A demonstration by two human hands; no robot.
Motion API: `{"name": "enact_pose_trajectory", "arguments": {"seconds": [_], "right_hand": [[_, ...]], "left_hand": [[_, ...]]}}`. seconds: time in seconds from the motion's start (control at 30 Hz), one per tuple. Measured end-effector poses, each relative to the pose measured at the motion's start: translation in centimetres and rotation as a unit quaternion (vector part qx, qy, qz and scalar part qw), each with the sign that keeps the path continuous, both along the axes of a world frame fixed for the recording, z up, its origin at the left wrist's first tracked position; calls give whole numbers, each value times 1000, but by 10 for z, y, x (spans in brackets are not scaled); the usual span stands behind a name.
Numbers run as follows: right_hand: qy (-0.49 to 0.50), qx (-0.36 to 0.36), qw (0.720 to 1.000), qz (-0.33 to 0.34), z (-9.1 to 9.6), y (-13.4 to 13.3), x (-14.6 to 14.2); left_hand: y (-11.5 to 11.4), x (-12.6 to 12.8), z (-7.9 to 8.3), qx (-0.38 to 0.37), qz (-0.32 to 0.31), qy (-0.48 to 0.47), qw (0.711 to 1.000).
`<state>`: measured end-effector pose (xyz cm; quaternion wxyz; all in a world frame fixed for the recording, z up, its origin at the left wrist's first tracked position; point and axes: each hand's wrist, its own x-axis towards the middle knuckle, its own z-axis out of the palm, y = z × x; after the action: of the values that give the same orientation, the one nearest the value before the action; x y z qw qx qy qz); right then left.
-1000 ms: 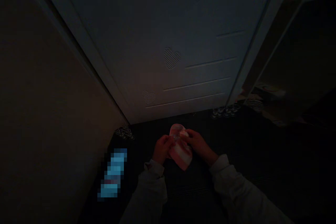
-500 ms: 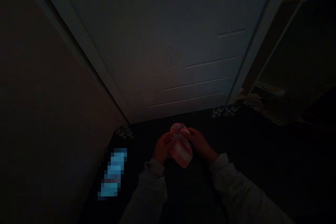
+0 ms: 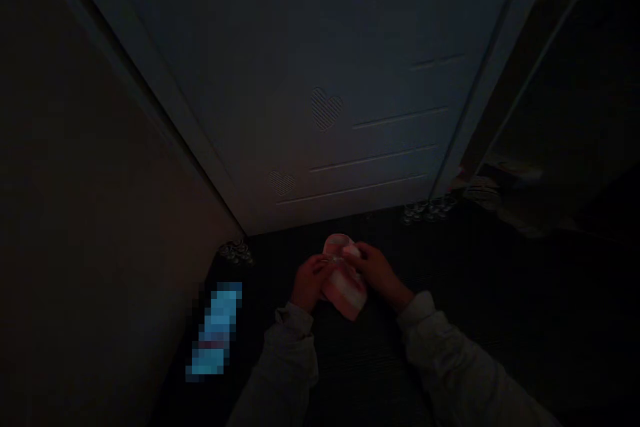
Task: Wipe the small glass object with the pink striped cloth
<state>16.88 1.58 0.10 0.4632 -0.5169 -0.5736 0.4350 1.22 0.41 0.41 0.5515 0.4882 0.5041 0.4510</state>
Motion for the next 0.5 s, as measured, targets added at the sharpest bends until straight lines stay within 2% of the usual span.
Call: {"name": "enact_pose_trajectory", "arguments": {"seconds": [0.5], "right_hand": [[-12,10,1000,7,5,-4,-2]], "left_hand": [[-2,0,3,12,9,47,999]]}}
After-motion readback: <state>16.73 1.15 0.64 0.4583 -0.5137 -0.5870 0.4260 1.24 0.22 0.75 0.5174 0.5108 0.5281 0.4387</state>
